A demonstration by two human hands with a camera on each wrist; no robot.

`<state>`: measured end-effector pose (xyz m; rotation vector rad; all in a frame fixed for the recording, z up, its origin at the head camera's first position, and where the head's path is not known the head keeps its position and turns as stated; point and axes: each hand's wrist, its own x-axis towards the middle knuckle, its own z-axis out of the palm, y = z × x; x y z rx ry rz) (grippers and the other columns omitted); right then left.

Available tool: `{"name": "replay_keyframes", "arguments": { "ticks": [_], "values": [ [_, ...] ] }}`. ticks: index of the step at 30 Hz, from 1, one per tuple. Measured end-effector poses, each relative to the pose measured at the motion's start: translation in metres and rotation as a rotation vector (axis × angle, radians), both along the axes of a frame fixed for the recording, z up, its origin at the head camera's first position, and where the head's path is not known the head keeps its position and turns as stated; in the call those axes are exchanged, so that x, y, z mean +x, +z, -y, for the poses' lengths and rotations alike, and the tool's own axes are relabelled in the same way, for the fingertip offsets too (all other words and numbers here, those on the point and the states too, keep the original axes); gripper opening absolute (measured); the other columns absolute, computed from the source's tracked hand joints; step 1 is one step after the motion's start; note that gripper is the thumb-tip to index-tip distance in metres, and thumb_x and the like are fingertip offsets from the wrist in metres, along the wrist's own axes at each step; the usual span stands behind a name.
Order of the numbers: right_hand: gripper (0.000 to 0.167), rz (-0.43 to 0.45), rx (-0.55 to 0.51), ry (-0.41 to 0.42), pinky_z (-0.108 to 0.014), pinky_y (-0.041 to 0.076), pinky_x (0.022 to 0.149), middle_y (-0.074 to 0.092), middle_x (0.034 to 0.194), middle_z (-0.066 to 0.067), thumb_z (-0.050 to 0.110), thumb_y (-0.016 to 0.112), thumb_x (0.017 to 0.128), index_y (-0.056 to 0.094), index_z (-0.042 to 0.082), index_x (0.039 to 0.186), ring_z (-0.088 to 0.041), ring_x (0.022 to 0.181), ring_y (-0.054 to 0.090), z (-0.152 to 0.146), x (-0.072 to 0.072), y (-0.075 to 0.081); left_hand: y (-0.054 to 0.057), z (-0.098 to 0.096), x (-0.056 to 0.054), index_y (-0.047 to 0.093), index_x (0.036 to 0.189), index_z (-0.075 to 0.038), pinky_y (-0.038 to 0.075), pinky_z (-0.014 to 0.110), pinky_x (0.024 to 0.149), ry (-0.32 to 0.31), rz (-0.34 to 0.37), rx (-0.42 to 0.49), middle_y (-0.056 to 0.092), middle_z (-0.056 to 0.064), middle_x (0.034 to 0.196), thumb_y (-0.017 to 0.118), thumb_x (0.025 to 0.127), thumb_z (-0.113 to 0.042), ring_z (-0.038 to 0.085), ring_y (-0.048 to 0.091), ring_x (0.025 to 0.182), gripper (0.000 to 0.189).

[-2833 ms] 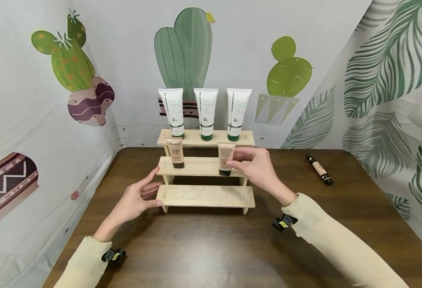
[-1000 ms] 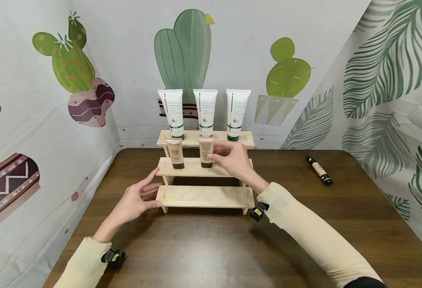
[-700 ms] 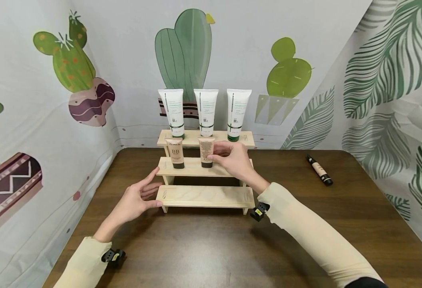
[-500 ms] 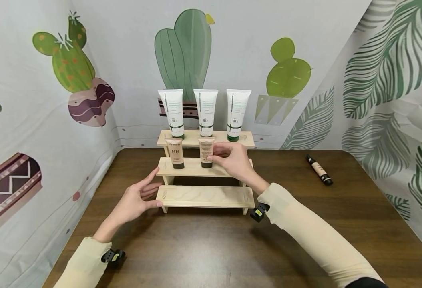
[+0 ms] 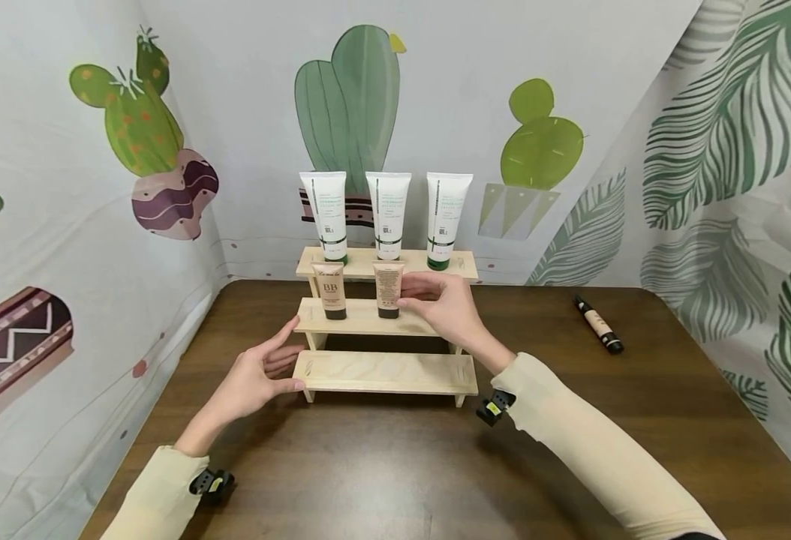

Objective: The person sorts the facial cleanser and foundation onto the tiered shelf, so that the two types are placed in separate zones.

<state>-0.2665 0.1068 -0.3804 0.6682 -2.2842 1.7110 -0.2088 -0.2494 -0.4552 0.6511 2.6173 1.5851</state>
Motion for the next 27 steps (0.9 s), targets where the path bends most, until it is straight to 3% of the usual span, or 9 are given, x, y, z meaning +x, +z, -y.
{"name": "replay_keyframes", "arguments": {
  "ticks": [5,12,19,27],
  "values": [
    [0.034,-0.036,0.012,-0.035,-0.029,0.064,0.084,0.079,0.105,-0.011,-0.002,0.086,0.086,0.077,-0.003,0.119,-0.023,0.09,0.077,-0.022,0.016,-0.002,-0.002,0.0,0.0,0.033,0.167,-0.024,0.056,0.051,0.101,-0.006,0.007,-0.005,0.061,0.031,0.138,0.09,0.079,0.005,0.039,0.064,0.127,0.109],
    [0.029,-0.078,0.079,-0.122,-0.024,0.062,0.074,0.08,0.098,-0.009,0.004,0.087,0.087,0.079,0.001,0.115,-0.016,0.086,0.076,-0.07,0.042,-0.005,0.0,0.003,0.0,0.033,0.167,-0.026,0.057,0.046,0.1,0.004,-0.016,-0.013,0.063,0.027,0.137,0.091,0.079,0.003,0.038,0.065,0.125,0.109],
    [0.026,-0.055,0.166,-0.215,-0.02,0.06,0.074,0.08,0.097,-0.007,0.005,0.087,0.088,0.08,0.005,0.113,-0.009,0.085,0.075,-0.127,0.065,-0.021,0.002,0.003,0.0,0.032,0.167,-0.026,0.056,0.046,0.101,0.006,-0.004,-0.013,0.063,0.028,0.138,0.091,0.079,0.003,0.038,0.064,0.126,0.11],
    [0.027,0.013,0.267,-0.265,-0.013,0.058,0.073,0.079,0.099,-0.013,0.002,0.086,0.089,0.078,0.002,0.115,-0.009,0.084,0.074,-0.19,0.086,-0.043,0.0,0.0,-0.001,0.032,0.167,-0.027,0.056,0.045,0.101,0.0,0.005,-0.016,0.063,0.029,0.137,0.091,0.079,0.004,0.038,0.064,0.126,0.11]
  ]
}}
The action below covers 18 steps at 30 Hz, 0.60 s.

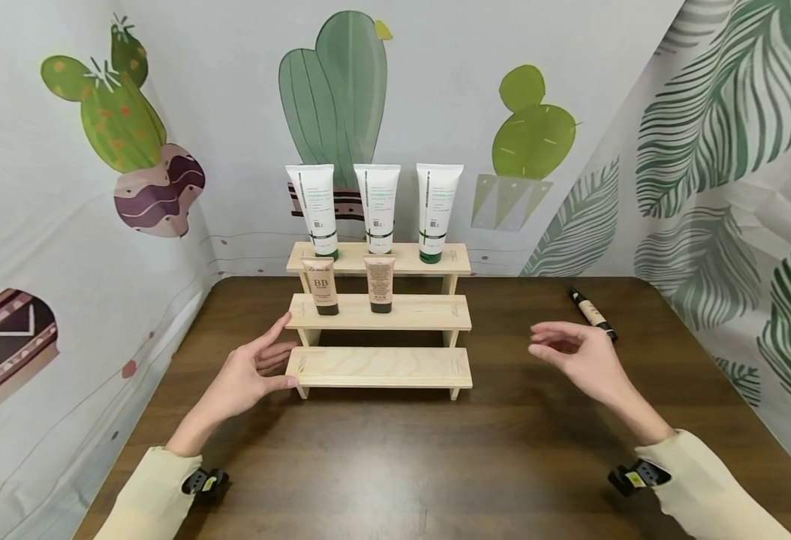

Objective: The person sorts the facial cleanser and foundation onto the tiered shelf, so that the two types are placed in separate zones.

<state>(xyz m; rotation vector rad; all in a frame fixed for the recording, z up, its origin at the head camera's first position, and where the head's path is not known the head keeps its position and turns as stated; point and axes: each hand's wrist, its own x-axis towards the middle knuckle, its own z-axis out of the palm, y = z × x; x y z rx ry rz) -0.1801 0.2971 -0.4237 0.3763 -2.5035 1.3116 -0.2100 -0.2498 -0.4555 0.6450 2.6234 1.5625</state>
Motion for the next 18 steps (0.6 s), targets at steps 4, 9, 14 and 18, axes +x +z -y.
{"name": "replay_keyframes", "arguments": {
  "ticks": [4,9,14,18],
  "values": [
    [0.029,0.033,0.01,-0.017,-0.014,0.059,0.072,0.078,0.101,-0.016,0.002,0.085,0.088,0.078,0.001,0.117,-0.007,0.084,0.073,-0.018,0.01,-0.008,-0.001,0.0,0.0,0.033,0.167,-0.026,0.056,0.045,0.101,0.002,0.002,0.006,0.063,0.029,0.137,0.091,0.079,0.004,0.038,0.064,0.126,0.11],
    [0.027,0.024,0.055,-0.024,-0.016,0.06,0.069,0.077,0.099,-0.017,0.001,0.086,0.088,0.077,0.001,0.114,-0.007,0.081,0.072,-0.038,0.017,-0.014,-0.001,0.001,0.001,0.032,0.167,-0.024,0.056,0.046,0.101,0.0,-0.003,0.006,0.063,0.03,0.136,0.091,0.079,0.005,0.039,0.064,0.126,0.11],
    [0.03,0.021,0.141,-0.029,-0.014,0.058,0.066,0.077,0.095,-0.016,0.002,0.089,0.084,0.077,0.003,0.112,-0.007,0.076,0.072,-0.063,0.016,-0.016,0.0,0.0,0.001,0.031,0.168,-0.024,0.056,0.047,0.101,-0.004,-0.014,-0.006,0.063,0.029,0.136,0.091,0.079,0.004,0.039,0.064,0.126,0.11],
    [0.033,0.042,0.225,-0.036,-0.012,0.056,0.067,0.077,0.094,-0.013,0.007,0.09,0.084,0.077,0.004,0.114,-0.005,0.077,0.071,-0.084,0.014,-0.015,0.0,0.0,0.0,0.032,0.168,-0.025,0.056,0.046,0.101,-0.002,-0.017,-0.008,0.063,0.029,0.136,0.091,0.079,0.005,0.038,0.064,0.126,0.11]
  ]
}}
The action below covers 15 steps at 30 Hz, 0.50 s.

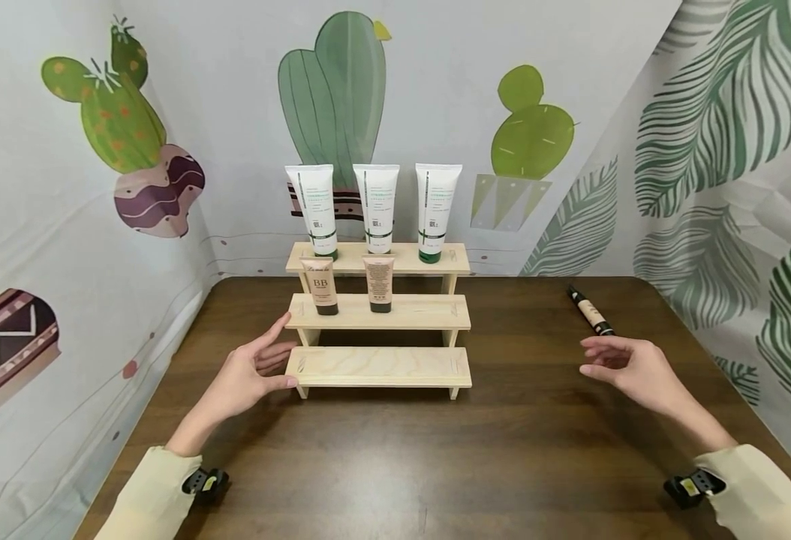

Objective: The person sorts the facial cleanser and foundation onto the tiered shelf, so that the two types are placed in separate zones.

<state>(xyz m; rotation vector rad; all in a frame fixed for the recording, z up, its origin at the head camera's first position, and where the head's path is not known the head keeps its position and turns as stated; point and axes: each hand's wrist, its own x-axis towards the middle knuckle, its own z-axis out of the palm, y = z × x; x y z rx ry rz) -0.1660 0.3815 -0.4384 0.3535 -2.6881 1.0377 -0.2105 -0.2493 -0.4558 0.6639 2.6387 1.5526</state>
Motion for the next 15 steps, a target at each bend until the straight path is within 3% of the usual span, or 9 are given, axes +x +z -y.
{"name": "replay_keyframes", "arguments": {
  "ticks": [7,15],
  "values": [
    [0.037,0.023,0.09,-0.013,-0.012,0.054,0.064,0.076,0.097,-0.014,0.012,0.091,0.084,0.077,0.002,0.116,-0.002,0.077,0.067,-0.034,-0.015,-0.002,-0.001,0.0,0.0,0.032,0.167,-0.027,0.056,0.045,0.101,0.0,0.007,0.002,0.063,0.029,0.137,0.091,0.079,0.004,0.037,0.064,0.127,0.11],
    [0.045,0.125,0.129,-0.042,-0.022,0.053,0.062,0.074,0.112,-0.022,0.021,0.088,0.089,0.074,-0.001,0.125,0.0,0.083,0.064,-0.061,-0.042,-0.001,0.0,-0.001,0.001,0.032,0.167,-0.028,0.056,0.044,0.102,0.005,0.016,0.004,0.063,0.028,0.138,0.09,0.079,0.005,0.037,0.063,0.128,0.111]
  ]
}}
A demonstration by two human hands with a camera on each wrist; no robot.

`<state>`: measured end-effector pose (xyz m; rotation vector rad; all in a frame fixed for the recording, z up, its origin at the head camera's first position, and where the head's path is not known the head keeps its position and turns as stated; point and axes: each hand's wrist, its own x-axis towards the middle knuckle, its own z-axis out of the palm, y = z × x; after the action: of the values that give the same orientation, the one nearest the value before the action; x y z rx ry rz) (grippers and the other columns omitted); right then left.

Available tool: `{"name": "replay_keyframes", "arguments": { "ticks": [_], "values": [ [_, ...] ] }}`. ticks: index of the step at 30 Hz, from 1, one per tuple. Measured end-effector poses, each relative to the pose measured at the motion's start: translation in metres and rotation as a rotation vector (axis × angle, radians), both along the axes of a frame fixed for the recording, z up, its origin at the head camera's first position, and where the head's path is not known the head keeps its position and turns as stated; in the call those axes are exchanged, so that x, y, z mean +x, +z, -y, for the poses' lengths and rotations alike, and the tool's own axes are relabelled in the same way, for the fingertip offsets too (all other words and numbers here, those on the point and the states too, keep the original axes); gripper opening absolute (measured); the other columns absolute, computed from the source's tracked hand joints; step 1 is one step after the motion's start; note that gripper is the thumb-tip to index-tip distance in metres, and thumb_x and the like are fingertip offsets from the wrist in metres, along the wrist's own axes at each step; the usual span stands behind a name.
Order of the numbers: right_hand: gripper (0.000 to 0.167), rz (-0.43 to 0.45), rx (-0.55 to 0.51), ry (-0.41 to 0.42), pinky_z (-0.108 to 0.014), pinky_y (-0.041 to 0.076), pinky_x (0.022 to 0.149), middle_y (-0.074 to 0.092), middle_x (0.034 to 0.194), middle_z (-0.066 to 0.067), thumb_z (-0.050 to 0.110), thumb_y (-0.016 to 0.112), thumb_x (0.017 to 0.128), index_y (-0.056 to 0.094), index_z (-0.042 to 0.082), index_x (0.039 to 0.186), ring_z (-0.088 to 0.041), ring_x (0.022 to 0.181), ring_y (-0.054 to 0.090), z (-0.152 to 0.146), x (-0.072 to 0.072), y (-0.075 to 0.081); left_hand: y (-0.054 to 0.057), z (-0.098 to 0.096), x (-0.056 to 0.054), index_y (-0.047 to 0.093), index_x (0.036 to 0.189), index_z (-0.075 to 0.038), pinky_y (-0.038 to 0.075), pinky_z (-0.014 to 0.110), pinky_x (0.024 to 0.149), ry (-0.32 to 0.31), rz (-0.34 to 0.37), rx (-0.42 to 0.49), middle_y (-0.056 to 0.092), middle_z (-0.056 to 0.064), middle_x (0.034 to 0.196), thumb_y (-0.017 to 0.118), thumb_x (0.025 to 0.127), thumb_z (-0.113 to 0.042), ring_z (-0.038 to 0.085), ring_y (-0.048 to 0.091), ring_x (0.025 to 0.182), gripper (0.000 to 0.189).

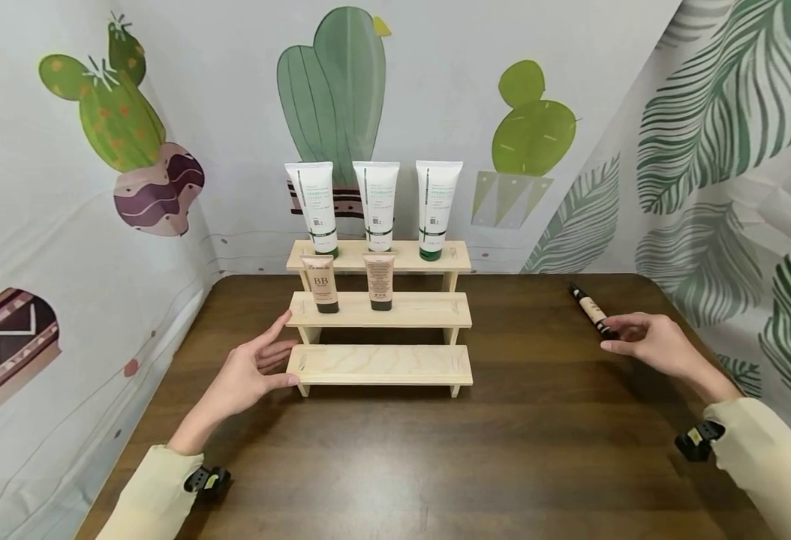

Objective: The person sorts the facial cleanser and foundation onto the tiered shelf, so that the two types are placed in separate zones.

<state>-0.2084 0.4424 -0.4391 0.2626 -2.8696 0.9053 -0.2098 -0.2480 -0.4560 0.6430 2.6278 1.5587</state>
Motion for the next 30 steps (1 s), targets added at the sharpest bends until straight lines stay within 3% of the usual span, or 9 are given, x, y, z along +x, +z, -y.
{"name": "replay_keyframes", "arguments": {
  "ticks": [6,11,16,20,25,30],
  "values": [
    [0.055,0.085,0.018,-0.029,-0.026,0.054,0.064,0.072,0.117,-0.025,0.028,0.086,0.092,0.069,-0.005,0.133,-0.001,0.084,0.061,-0.012,-0.018,-0.002,-0.001,-0.001,-0.001,0.032,0.167,-0.027,0.056,0.045,0.102,-0.005,-0.005,0.002,0.063,0.027,0.139,0.091,0.079,0.004,0.037,0.063,0.128,0.11],
    [0.062,0.166,0.016,-0.05,-0.028,0.055,0.066,0.067,0.125,-0.03,0.032,0.082,0.095,0.063,-0.008,0.138,-0.015,0.089,0.064,-0.022,-0.029,-0.005,-0.001,-0.001,0.0,0.032,0.167,-0.027,0.056,0.045,0.101,-0.007,-0.01,-0.003,0.063,0.027,0.138,0.091,0.079,0.004,0.037,0.063,0.128,0.11],
    [0.062,0.17,0.048,-0.05,-0.031,0.055,0.065,0.067,0.124,-0.031,0.031,0.081,0.097,0.061,-0.01,0.138,-0.025,0.092,0.066,-0.026,-0.04,-0.008,0.001,-0.001,-0.001,0.033,0.167,-0.027,0.057,0.044,0.101,-0.005,-0.017,0.001,0.064,0.025,0.138,0.091,0.079,0.005,0.037,0.063,0.128,0.111],
    [0.06,0.169,0.042,-0.049,-0.028,0.055,0.066,0.067,0.122,-0.032,0.027,0.081,0.096,0.061,-0.012,0.136,-0.016,0.089,0.066,-0.028,-0.048,-0.013,0.001,-0.001,-0.001,0.033,0.167,-0.027,0.056,0.045,0.101,-0.003,-0.009,0.003,0.064,0.025,0.138,0.091,0.079,0.005,0.037,0.063,0.128,0.111],
    [0.056,0.179,-0.038,-0.04,-0.027,0.06,0.064,0.066,0.121,-0.035,0.016,0.081,0.095,0.059,-0.017,0.134,-0.001,0.082,0.063,-0.027,-0.056,-0.019,0.001,0.0,0.0,0.033,0.167,-0.028,0.056,0.044,0.102,0.005,-0.002,0.0,0.064,0.026,0.138,0.091,0.079,0.005,0.036,0.063,0.128,0.111],
    [0.054,0.192,-0.057,-0.04,-0.027,0.061,0.064,0.066,0.122,-0.036,0.013,0.079,0.096,0.058,-0.018,0.135,0.005,0.081,0.061,-0.025,-0.062,-0.023,0.002,0.0,0.001,0.032,0.167,-0.027,0.056,0.044,0.102,0.008,0.003,0.002,0.063,0.026,0.138,0.091,0.079,0.005,0.037,0.063,0.129,0.11]
  ]
}}
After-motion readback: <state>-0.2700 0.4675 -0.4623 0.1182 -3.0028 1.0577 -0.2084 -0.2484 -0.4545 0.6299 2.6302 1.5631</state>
